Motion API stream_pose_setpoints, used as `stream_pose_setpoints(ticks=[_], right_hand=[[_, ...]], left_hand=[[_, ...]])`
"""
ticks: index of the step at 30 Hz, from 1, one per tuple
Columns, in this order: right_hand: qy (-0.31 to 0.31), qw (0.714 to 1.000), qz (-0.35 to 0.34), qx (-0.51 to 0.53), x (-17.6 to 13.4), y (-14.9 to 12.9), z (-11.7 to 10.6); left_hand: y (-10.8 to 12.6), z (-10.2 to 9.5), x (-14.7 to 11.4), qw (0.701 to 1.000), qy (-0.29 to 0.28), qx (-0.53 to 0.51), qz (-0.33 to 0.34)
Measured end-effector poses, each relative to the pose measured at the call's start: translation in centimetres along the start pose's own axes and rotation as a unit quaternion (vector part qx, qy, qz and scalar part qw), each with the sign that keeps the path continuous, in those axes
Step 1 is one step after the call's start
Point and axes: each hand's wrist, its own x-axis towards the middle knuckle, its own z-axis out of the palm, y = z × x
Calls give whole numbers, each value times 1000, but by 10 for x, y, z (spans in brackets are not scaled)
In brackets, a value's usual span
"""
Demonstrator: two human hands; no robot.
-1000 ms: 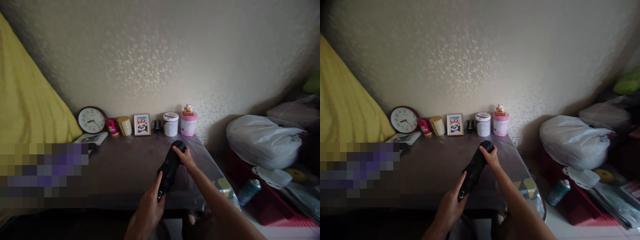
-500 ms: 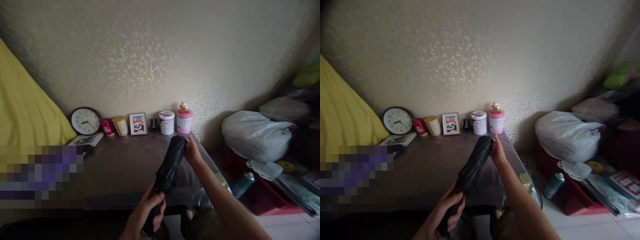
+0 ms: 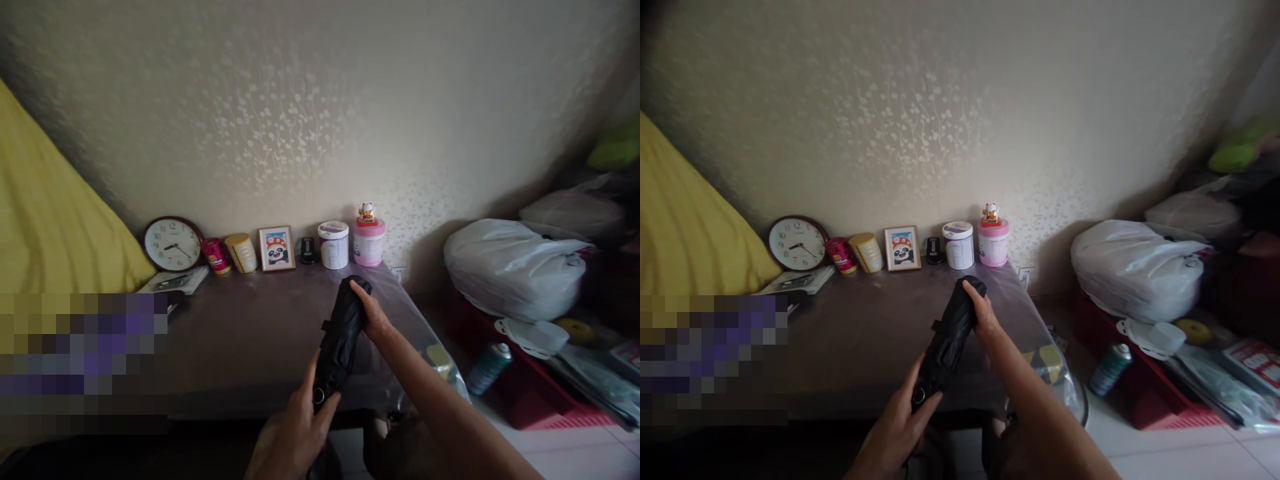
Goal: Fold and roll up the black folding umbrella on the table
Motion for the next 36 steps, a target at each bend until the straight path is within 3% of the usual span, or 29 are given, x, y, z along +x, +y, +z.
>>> stream_pose_setpoints(ticks=[3,8,11,15,20,25,28,31,33,36], right_hand=[[34,999,-5,1,2,0,-3],[54,998,-12,-2,0,-1,-1],[50,999,-15,0,-3,-2,2],[34,999,-19,6,-7,-5,4],[10,999,-28,-14,-12,-7,7],[-8,985,-53,-163,-12,-5,5],[16,930,-137,-340,-7,-4,-1],[29,835,-294,-465,-4,-4,-5],[-20,780,-358,-513,-6,-2,-4],[-150,710,-372,-578,-13,6,3]], left_hand=[[-1,2,-1,994,35,85,53],[-1,6,3,985,-2,116,128],[5,6,3,984,-22,129,124],[15,5,-1,988,-6,108,112],[7,11,1,989,-13,75,124],[-10,11,12,985,47,102,132],[-17,4,19,983,71,117,121],[-21,-2,21,983,77,121,111],[-23,-5,21,985,66,131,91],[-24,-7,21,986,39,158,41]])
